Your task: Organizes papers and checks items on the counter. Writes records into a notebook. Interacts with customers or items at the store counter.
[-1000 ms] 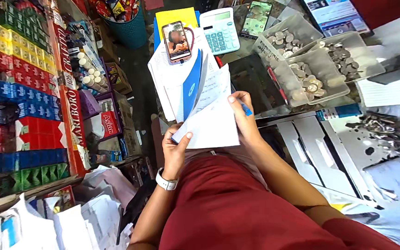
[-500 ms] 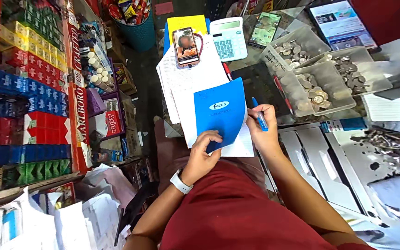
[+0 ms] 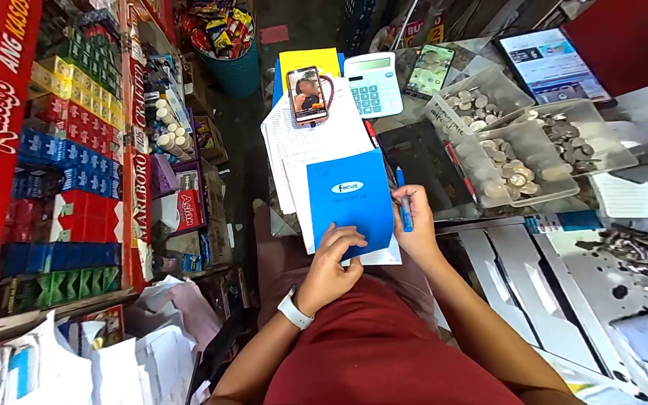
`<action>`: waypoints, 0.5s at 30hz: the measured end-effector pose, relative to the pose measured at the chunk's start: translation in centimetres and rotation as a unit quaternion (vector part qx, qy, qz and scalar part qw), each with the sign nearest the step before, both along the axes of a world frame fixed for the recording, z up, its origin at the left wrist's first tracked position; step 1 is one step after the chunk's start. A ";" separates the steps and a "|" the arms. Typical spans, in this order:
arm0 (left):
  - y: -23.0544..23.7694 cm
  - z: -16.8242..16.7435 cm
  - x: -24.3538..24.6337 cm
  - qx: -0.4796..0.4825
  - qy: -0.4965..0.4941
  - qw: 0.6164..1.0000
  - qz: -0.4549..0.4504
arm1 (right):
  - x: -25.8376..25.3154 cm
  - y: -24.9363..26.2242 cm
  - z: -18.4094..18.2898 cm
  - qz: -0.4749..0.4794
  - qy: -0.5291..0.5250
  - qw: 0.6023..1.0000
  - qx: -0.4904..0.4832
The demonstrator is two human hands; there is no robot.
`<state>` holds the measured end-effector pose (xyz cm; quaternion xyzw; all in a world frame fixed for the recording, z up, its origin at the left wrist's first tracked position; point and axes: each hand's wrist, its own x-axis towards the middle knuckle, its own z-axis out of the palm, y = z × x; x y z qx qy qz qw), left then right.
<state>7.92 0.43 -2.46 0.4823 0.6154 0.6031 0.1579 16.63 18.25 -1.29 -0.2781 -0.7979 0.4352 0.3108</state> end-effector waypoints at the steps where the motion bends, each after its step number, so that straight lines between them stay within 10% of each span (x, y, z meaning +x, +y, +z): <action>1: -0.1 -0.1 -0.2 -0.009 0.021 1.000 0.010 | -0.4 0.5 0.3 0.001 -0.022 0.999 0.025; 15: -0.8 -0.8 -1.1 -0.182 0.182 0.966 -0.023 | -23.6 4.8 2.9 -0.043 -0.214 0.975 0.049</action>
